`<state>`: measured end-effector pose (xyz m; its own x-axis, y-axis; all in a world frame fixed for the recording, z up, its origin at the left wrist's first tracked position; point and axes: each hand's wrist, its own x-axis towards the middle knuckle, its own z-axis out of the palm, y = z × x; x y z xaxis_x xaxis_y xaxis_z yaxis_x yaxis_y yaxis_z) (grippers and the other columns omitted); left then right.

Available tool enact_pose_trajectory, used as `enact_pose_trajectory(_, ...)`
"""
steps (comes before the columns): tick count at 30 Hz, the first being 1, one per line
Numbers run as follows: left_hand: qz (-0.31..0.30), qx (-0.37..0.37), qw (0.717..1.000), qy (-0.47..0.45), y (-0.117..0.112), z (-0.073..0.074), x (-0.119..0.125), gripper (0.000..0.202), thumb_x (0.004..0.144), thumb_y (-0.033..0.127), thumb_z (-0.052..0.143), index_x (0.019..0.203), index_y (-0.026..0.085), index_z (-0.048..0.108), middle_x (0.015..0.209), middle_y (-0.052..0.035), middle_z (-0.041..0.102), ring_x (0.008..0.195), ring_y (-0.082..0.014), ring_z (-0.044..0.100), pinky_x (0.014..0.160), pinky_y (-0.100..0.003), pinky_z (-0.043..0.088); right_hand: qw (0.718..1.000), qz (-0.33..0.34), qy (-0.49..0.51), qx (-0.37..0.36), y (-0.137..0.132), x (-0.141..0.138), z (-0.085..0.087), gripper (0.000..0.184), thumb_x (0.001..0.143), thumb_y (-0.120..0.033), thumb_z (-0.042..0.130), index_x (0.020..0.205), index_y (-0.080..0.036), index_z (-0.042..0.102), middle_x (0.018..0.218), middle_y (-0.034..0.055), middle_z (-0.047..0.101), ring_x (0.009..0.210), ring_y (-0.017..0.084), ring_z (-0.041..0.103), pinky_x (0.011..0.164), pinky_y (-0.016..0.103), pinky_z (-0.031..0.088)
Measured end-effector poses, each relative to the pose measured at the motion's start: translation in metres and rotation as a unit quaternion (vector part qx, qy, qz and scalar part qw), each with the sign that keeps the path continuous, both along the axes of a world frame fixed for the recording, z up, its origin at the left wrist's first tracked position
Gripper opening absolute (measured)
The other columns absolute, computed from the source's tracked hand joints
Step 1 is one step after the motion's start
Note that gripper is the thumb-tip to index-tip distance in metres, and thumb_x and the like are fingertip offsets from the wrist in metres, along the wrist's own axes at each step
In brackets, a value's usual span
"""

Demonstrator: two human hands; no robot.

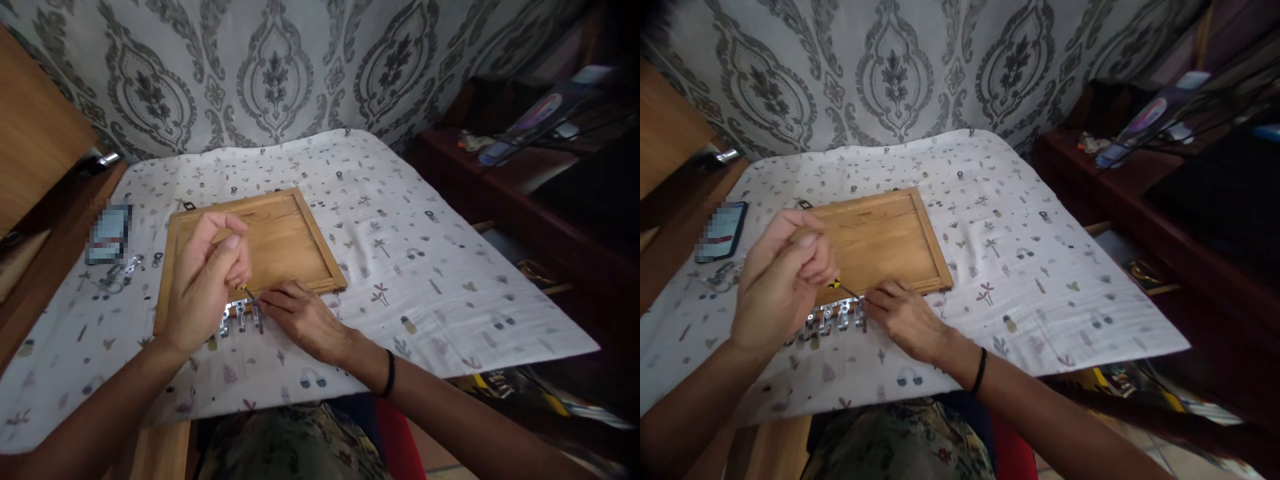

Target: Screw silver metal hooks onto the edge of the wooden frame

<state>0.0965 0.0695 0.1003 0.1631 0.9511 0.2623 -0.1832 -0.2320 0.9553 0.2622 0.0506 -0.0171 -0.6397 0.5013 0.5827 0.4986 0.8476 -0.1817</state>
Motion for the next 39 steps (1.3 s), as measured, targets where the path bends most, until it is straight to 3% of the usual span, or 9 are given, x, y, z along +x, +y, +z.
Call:
enact_pose_trajectory(6,-0.14,-0.028,0.99,0.0,0.014,0.001,0.001,0.009,0.096,0.026,0.053,0.103,0.021,0.051,0.048,0.014,0.025,0.041,-0.0075,0.016,0.043,-0.022,0.019,1.0,-0.004,-0.006,-0.008,0.0,-0.001,0.0,0.022,0.1,-0.012,0.054,0.113,-0.01,0.071,0.113,0.0121,0.075,0.103,0.024,0.059,0.087,0.039,0.051)
enact_pose_trajectory(8,-0.143,-0.023,0.989,0.014,0.018,0.0,-0.001,0.012,0.095,0.025,0.052,0.106,0.021,0.05,0.05,0.0126,0.033,0.042,-0.0085,0.024,0.045,-0.022,0.024,1.0,-0.004,-0.008,-0.007,-0.001,-0.001,-0.001,0.021,0.1,-0.013,0.054,0.113,-0.01,0.071,0.113,0.0121,0.075,0.103,0.024,0.059,0.088,0.039,0.052)
enact_pose_trajectory(12,-0.057,0.032,0.995,0.076,0.017,-0.003,-0.003,0.008,0.097,0.026,0.048,0.102,0.02,0.051,0.064,0.0053,0.052,0.059,-0.0122,0.046,0.06,-0.026,0.039,1.0,-0.005,-0.019,-0.014,-0.001,0.0,-0.002,0.023,0.1,-0.012,0.054,0.115,-0.013,0.071,0.116,0.0123,0.075,0.106,0.024,0.06,0.09,0.04,0.052)
enact_pose_trajectory(15,-0.037,0.032,0.995,0.082,0.011,-0.004,-0.003,0.009,0.097,0.027,0.047,0.102,0.02,0.051,0.065,0.0052,0.051,0.062,-0.0128,0.047,0.063,-0.028,0.04,1.0,-0.004,-0.008,-0.009,-0.001,-0.001,0.0,0.024,0.101,-0.012,0.051,0.114,-0.013,0.072,0.116,0.0115,0.075,0.106,0.024,0.061,0.09,0.039,0.053)
enact_pose_trajectory(21,-0.159,-0.024,0.987,0.009,0.011,-0.004,-0.003,0.021,0.09,0.019,0.044,0.11,0.02,0.047,0.053,0.0116,0.033,0.047,-0.01,0.025,0.05,-0.026,0.024,1.0,-0.003,-0.008,-0.004,-0.002,-0.001,0.003,0.024,0.102,-0.012,0.05,0.112,-0.011,0.072,0.115,0.0113,0.076,0.106,0.024,0.061,0.09,0.039,0.053)
enact_pose_trajectory(24,-0.197,-0.017,0.98,0.024,0.014,-0.005,-0.004,0.028,0.087,0.02,0.045,0.115,0.021,0.045,0.054,0.0112,0.036,0.047,-0.0108,0.027,0.051,-0.027,0.026,1.0,-0.008,-0.011,-0.007,-0.002,-0.001,0.0,0.024,0.101,-0.011,0.052,0.114,-0.013,0.072,0.116,0.0117,0.075,0.107,0.024,0.061,0.091,0.039,0.053)
enact_pose_trajectory(29,-0.064,0.032,0.988,0.14,0.013,-0.006,-0.011,0.013,0.098,0.029,0.047,0.108,0.022,0.049,0.069,0.0039,0.056,0.067,-0.0156,0.051,0.068,-0.03,0.042,1.0,-0.002,-0.007,-0.009,-0.001,0.0,0.0,0.024,0.101,-0.011,0.053,0.116,-0.013,0.071,0.116,0.0118,0.075,0.107,0.024,0.061,0.091,0.039,0.054)
enact_pose_trajectory(33,0.032,0.076,0.975,0.207,0.008,-0.002,-0.015,0.021,0.1,0.037,0.051,0.086,0.021,0.052,0.075,0.0004,0.056,0.071,-0.0154,0.051,0.07,-0.03,0.042,1.0,0.002,-0.004,-0.012,-0.001,0.0,0.003,0.026,0.102,-0.013,0.05,0.117,-0.012,0.071,0.116,0.0121,0.075,0.105,0.024,0.062,0.09,0.04,0.055)
enact_pose_trajectory(39,-0.003,0.027,0.998,0.06,0.007,-0.009,-0.008,0.028,0.101,0.037,0.052,0.079,0.021,0.047,0.066,0.0042,0.045,0.062,-0.0127,0.044,0.065,-0.028,0.043,1.0,0.01,0.01,-0.009,-0.001,0.0,0.004,0.024,0.102,-0.012,0.051,0.114,-0.009,0.071,0.115,0.0131,0.076,0.108,0.024,0.06,0.092,0.039,0.054)
